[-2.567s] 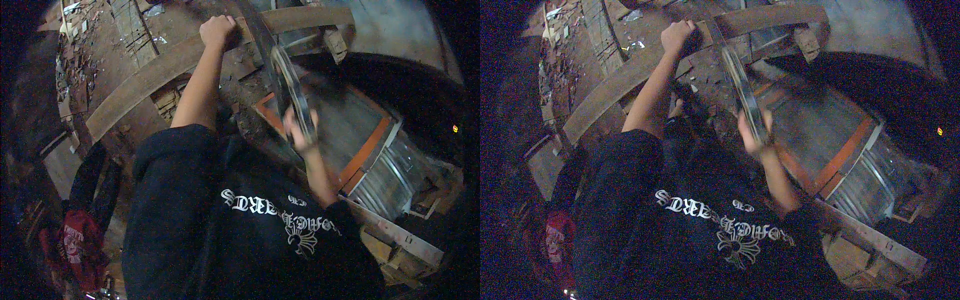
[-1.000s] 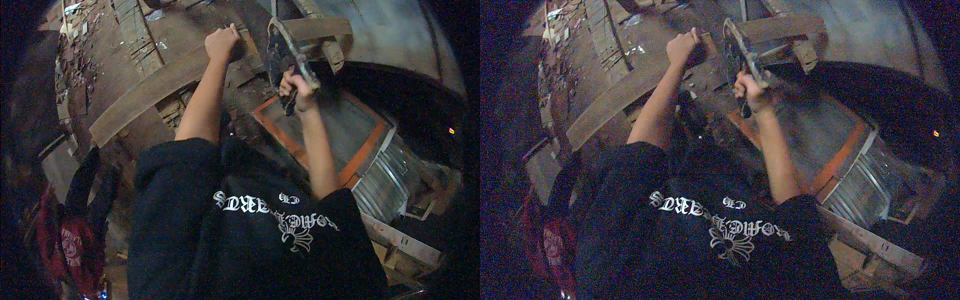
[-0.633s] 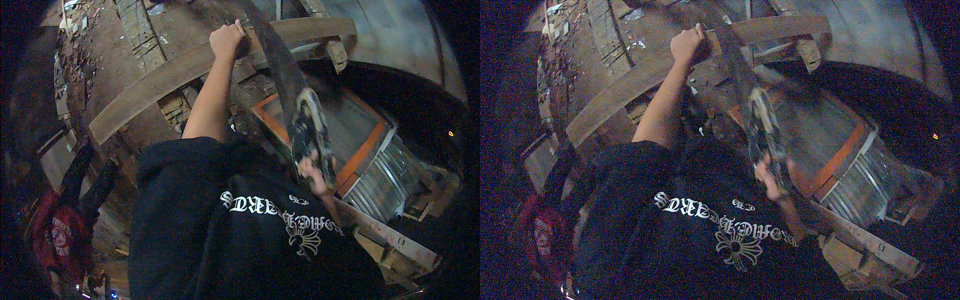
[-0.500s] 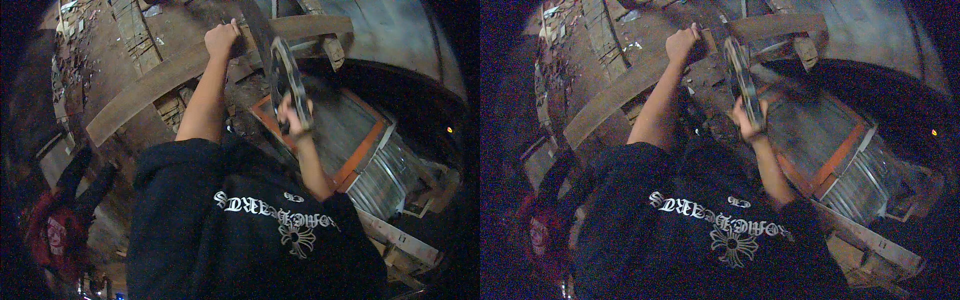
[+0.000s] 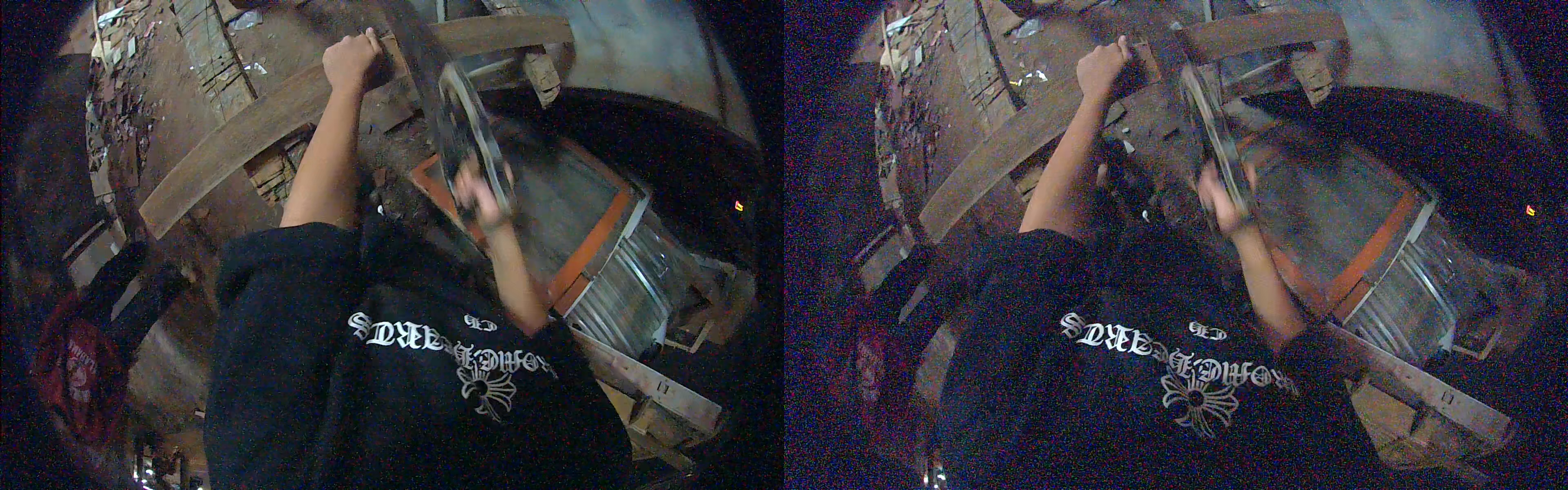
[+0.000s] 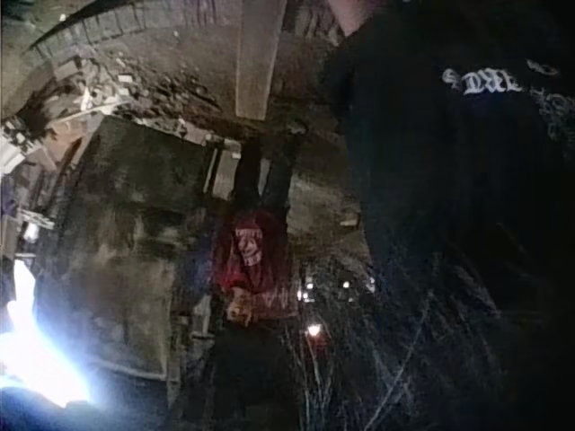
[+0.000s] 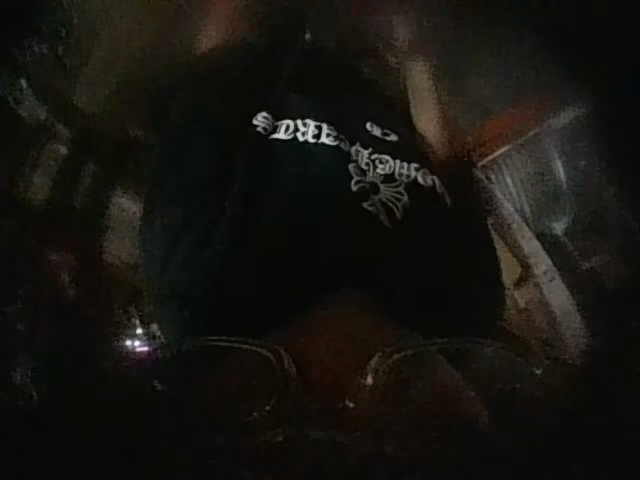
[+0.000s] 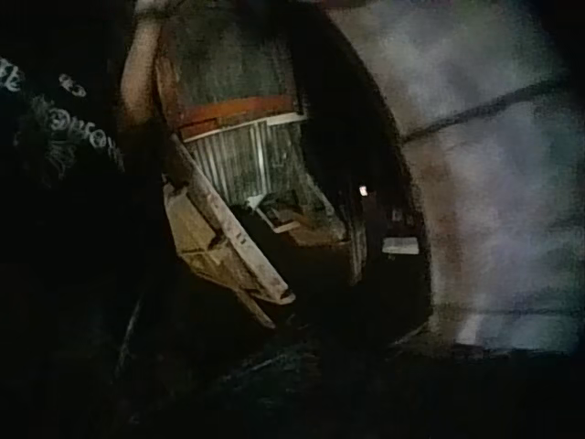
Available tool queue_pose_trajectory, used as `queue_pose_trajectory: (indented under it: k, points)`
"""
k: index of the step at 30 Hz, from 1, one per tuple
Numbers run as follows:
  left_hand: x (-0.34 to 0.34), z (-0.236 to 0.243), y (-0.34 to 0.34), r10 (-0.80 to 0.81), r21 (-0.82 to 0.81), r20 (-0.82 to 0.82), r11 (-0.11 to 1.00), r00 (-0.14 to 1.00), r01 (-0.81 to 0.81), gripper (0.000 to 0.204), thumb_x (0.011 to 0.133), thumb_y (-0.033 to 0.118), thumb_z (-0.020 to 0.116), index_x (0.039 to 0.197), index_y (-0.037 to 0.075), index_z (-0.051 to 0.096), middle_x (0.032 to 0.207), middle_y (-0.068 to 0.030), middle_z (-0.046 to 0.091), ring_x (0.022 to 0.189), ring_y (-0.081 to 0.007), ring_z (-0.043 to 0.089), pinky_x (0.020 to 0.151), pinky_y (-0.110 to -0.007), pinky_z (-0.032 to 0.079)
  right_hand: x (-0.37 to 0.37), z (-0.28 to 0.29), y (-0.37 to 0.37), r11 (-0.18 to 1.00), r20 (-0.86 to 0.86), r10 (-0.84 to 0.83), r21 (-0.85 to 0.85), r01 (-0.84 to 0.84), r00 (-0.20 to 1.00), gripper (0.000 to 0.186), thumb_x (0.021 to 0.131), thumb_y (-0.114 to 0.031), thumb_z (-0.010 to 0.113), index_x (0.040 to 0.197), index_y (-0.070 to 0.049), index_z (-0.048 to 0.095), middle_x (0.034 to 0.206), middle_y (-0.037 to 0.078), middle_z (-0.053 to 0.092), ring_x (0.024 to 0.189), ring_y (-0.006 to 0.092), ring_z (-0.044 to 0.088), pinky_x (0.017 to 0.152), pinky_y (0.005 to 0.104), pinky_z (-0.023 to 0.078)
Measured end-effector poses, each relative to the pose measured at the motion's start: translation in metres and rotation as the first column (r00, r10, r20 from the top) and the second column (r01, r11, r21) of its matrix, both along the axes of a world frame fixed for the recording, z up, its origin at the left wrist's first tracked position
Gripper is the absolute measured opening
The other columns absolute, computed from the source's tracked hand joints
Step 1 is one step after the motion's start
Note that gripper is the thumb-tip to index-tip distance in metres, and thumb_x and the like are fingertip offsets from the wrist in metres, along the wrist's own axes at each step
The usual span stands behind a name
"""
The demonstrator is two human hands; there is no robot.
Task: The person uses a hand saw to cut a long wooden plank resting on a makeshift wooden frame. They hold the plank with one hand and saw with the other, moving the saw back and forth to cut through the wood.
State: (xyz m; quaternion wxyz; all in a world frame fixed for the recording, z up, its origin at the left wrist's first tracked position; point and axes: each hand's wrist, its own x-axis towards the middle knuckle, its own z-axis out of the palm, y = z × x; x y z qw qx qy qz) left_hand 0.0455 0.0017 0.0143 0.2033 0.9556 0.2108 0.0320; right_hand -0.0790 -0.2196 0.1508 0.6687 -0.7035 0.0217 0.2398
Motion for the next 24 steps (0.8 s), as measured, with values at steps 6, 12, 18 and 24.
queue_pose_trajectory:
  k: [6, 12, 18, 24]
  points:
    - [0.008, -0.002, -0.002, -0.006, 0.016, 0.034, 1.000, 0.999, 0.005, 0.050, 0.085, 0.031, 0.027, 0.061, 0.006, 0.063, 0.061, -0.0153, 0.059, 0.057, -0.0299, 0.059, 0.055, -0.039, 0.047, 0.030, 0.004, 0.013, 0.995, -0.222, -0.100, -0.009, 0.100, 0.970, 0.009, 0.076, -0.013, 0.046, 0.073, -0.005, 0.044, 0.061, 0.004, 0.047, 0.052, 0.0123, 0.045, 0.050, 0.0263, 0.037]
    - [0.008, -0.010, -0.002, 0.008, -0.043, -0.018, 0.999, 1.000, -0.009, 0.050, 0.085, 0.032, 0.027, 0.061, 0.006, 0.063, 0.060, -0.0150, 0.059, 0.056, -0.0297, 0.059, 0.053, -0.038, 0.047, -0.061, 0.064, -0.048, 0.988, -0.519, -0.135, -0.001, 0.157, 0.844, 0.010, 0.077, -0.009, 0.054, 0.077, -0.006, 0.045, 0.063, 0.002, 0.048, 0.053, 0.0112, 0.045, 0.047, 0.0247, 0.036]
    - [0.004, -0.009, -0.005, -0.048, -0.042, -0.006, 0.998, 0.999, 0.047, 0.051, 0.085, 0.033, 0.027, 0.061, 0.006, 0.063, 0.061, -0.0155, 0.059, 0.056, -0.0291, 0.059, 0.053, -0.039, 0.047, 0.040, -0.012, 0.026, 0.994, 0.031, -0.016, 0.113, 0.013, 0.999, 0.009, 0.078, -0.010, 0.050, 0.073, -0.006, 0.044, 0.051, -0.001, 0.041, 0.041, 0.0083, 0.038, 0.038, 0.0233, 0.031]
    - [0.009, -0.009, 0.003, 0.003, -0.008, 0.026, 1.000, 1.000, -0.003, 0.051, 0.085, 0.033, 0.027, 0.060, 0.007, 0.063, 0.060, -0.0155, 0.059, 0.055, -0.0296, 0.059, 0.053, -0.039, 0.047, 0.028, 0.000, 0.007, 0.997, 0.033, 0.030, 0.067, -0.033, 0.999, 0.004, 0.074, -0.003, 0.047, 0.076, -0.004, 0.044, 0.057, 0.003, 0.044, 0.046, 0.0106, 0.041, 0.044, 0.0242, 0.036]
